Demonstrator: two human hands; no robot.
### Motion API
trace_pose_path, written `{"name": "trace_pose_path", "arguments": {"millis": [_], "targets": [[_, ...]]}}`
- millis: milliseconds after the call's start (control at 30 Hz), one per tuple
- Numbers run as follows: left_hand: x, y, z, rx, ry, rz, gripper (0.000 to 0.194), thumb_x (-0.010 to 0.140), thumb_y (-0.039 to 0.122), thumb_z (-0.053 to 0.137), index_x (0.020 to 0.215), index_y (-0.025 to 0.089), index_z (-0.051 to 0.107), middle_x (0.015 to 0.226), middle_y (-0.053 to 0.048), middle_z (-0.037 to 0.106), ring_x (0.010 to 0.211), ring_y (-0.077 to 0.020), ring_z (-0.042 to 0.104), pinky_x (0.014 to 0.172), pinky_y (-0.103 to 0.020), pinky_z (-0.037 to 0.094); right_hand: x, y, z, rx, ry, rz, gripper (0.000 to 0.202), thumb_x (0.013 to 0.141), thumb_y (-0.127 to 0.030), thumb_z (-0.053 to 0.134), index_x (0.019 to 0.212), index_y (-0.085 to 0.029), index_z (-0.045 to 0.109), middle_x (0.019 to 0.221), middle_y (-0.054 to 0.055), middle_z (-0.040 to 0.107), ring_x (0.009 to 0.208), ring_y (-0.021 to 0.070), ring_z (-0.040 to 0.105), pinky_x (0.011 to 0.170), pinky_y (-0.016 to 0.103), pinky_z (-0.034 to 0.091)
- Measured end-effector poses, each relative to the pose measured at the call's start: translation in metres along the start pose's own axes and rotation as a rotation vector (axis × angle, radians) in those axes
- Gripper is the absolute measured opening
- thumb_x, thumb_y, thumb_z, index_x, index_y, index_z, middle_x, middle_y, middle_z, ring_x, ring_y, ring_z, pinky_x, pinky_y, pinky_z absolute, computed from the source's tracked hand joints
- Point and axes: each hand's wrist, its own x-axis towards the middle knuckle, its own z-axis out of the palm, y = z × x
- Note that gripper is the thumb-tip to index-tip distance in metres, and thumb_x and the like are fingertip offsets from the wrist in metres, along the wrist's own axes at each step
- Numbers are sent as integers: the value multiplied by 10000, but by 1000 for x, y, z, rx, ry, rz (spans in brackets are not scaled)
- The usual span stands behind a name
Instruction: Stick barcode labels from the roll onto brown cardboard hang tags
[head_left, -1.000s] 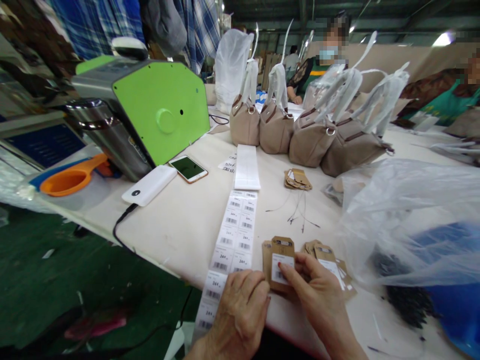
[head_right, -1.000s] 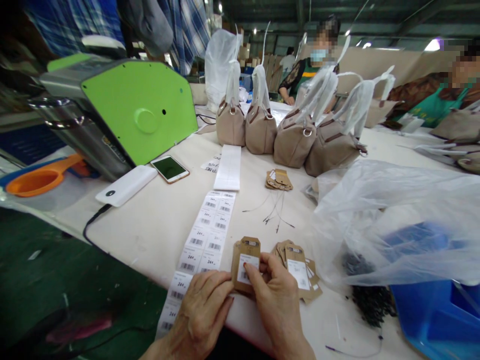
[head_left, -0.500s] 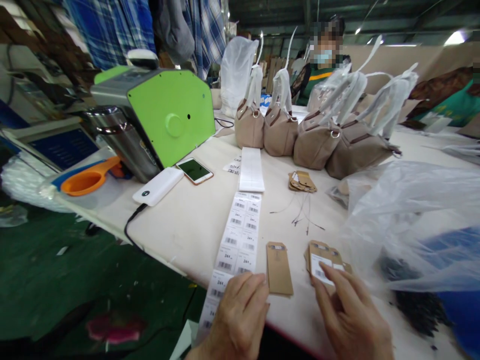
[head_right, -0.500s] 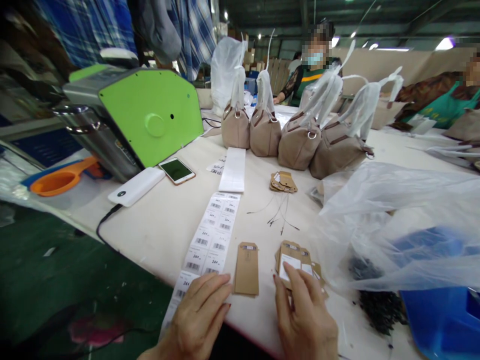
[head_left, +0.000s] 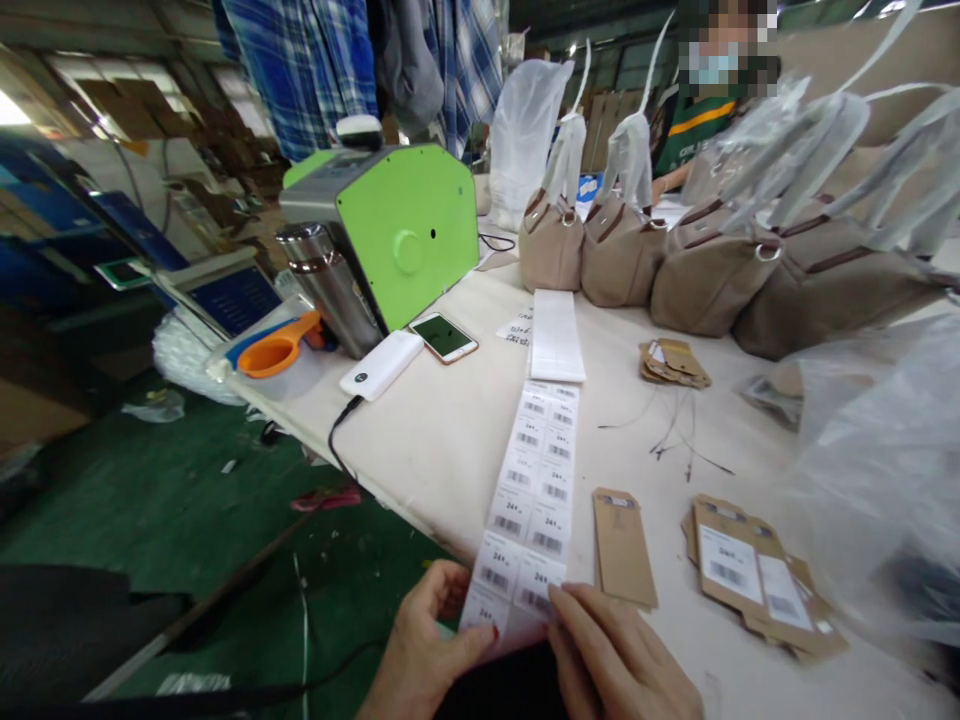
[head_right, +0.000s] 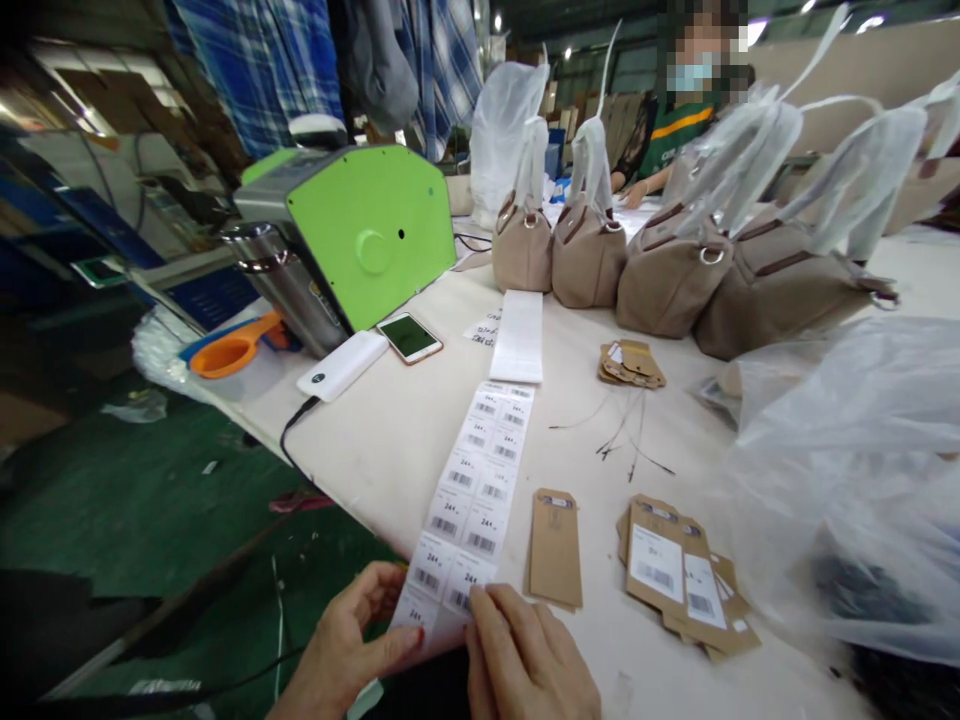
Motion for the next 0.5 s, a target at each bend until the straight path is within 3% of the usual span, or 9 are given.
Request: {"name": "trace_pose_path", "arguments": {"millis": [133,233,333,433,500], "targets": [[0,12,-1,-282,-228,-203,391,498,270,767,843,115,665,809,-46,718,775,-203,623,714,-279,439,9,-1,2,-59,-17,-133,254,763,-204,617,1007,-172,680,956,30,733,759,176,670,641,303,516],[-2,17,-3,-309,-353,-238,408,504,182,726,907,120,723,842,-27,711,826,-210,603,772,-279,412,10,-4,5,-106,-18,-189,251,752,-227,617,992,-216,690,1001,-1,728,816,193,668,700,344,482],[-6,17,-4,-261,-391,-216,269,560,190,697,816,126,751,712,6,663,714,-168,559,706,-252,387,11,-8,6,-109,-25,-262,247,757,-251,619,994,-259,687,1040,-33,714,880,208,663,876,405,423],[-11,19,-4,-285,-420,-211,204,619,254,723,770,120,752,652,16,604,661,-137,510,678,-241,376,14,-10,8,-63,-59,-340,247,761,-266,627,1001,-257,682,1044,-22,712,906,233,669,1096,519,199],[-13,22,-5,-306,-424,-206,206,633,271,730,764,114,751,642,14,590,652,-130,498,674,-239,376,15,-10,10,-32,-80,-360,255,764,-287,637,1013,-246,676,1042,-3,714,922,243,671,1137,550,65]]}}
